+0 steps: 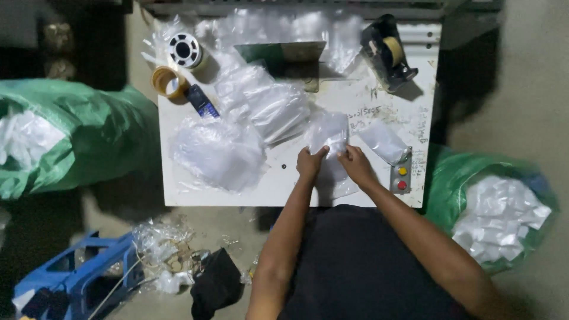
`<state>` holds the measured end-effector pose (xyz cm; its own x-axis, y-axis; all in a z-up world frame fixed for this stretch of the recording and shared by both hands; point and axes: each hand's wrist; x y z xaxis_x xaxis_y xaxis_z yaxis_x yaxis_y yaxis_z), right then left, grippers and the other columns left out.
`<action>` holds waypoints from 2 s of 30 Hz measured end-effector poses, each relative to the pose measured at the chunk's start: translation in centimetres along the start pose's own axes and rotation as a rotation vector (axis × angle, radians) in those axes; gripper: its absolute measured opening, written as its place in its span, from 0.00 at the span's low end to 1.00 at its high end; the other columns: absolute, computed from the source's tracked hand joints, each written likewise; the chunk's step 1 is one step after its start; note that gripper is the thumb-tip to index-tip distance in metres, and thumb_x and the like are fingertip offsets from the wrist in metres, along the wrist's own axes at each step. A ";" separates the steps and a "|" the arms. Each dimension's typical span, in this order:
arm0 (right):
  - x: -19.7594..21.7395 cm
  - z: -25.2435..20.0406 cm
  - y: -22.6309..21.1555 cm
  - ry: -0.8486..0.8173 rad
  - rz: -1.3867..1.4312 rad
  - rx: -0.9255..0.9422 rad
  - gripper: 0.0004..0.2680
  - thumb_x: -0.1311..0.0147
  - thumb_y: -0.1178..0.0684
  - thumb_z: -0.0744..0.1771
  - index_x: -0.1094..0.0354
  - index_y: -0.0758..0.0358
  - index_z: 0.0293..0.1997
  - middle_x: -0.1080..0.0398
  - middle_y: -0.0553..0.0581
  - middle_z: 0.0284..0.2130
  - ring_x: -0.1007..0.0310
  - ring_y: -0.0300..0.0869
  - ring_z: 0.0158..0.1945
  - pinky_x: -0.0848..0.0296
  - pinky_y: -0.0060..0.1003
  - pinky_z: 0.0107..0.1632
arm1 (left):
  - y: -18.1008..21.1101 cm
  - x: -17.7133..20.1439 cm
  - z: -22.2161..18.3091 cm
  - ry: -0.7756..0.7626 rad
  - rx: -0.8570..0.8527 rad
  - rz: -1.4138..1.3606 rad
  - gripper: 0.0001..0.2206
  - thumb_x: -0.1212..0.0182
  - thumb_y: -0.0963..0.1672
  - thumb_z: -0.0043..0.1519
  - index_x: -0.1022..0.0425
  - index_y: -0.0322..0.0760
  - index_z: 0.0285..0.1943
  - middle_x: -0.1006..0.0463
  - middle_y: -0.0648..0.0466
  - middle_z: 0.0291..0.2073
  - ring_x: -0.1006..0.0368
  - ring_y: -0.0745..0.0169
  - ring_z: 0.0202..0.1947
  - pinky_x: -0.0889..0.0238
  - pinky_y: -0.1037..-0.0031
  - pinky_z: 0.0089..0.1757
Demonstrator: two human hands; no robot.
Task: Folding and stacking plastic bags produced by a machine for final packaging
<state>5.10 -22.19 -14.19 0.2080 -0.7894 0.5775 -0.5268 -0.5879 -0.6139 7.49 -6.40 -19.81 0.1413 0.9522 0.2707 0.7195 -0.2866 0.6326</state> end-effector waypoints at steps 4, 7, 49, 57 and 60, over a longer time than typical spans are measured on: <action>4.3 -2.9 -5.4 -0.122 0.492 -0.112 0.29 0.36 0.43 0.66 0.45 0.66 0.72 0.34 0.69 0.60 0.29 0.55 0.60 0.27 0.48 0.57 | -1.8 0.3 2.1 -0.176 -0.043 -0.033 0.41 0.23 0.61 0.50 0.31 0.33 0.63 0.27 0.38 0.56 0.32 0.35 0.60 0.41 0.50 0.56; 7.4 -4.6 -5.4 -0.205 0.598 -0.042 0.30 0.28 0.51 0.61 0.43 0.69 0.66 0.34 0.70 0.59 0.32 0.54 0.61 0.30 0.51 0.61 | 1.5 4.6 -4.4 -0.275 -0.255 -0.024 0.30 0.22 0.52 0.53 0.27 0.28 0.55 0.23 0.34 0.49 0.29 0.30 0.56 0.36 0.52 0.52; 6.2 -4.9 -3.0 -0.906 0.176 0.044 0.22 0.45 0.39 0.65 0.29 0.67 0.59 0.25 0.69 0.49 0.25 0.58 0.53 0.28 0.54 0.54 | 3.3 9.9 -13.4 -0.410 -0.393 0.175 0.27 0.23 0.50 0.51 0.27 0.40 0.57 0.20 0.33 0.48 0.26 0.25 0.54 0.34 0.46 0.50; 2.1 -7.9 -7.5 -0.315 0.530 -0.009 0.16 0.38 0.49 0.68 0.32 0.63 0.59 0.24 0.59 0.46 0.24 0.44 0.49 0.26 0.45 0.54 | 4.1 6.4 -13.6 -0.217 -0.077 -0.311 0.49 0.28 0.62 0.53 0.41 0.31 0.76 0.33 0.33 0.66 0.37 0.33 0.67 0.41 0.49 0.62; 1.8 -8.6 -8.4 -0.241 0.281 0.154 0.24 0.36 0.41 0.67 0.44 0.65 0.63 0.38 0.67 0.50 0.30 0.64 0.56 0.29 0.58 0.53 | 4.5 6.7 -13.7 -0.111 -0.070 -0.724 0.31 0.30 0.55 0.61 0.28 0.26 0.63 0.23 0.41 0.46 0.27 0.49 0.50 0.38 0.55 0.57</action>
<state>2.84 -17.21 -3.37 0.2708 -0.9312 0.2439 -0.4651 -0.3484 -0.8138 2.41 -2.75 -5.21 -0.2820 0.9095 -0.3053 0.6145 0.4156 0.6706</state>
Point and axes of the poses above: each hand's wrist, its own z-axis towards the middle knuckle, its own x-axis out of the back of the hand, y = z × x
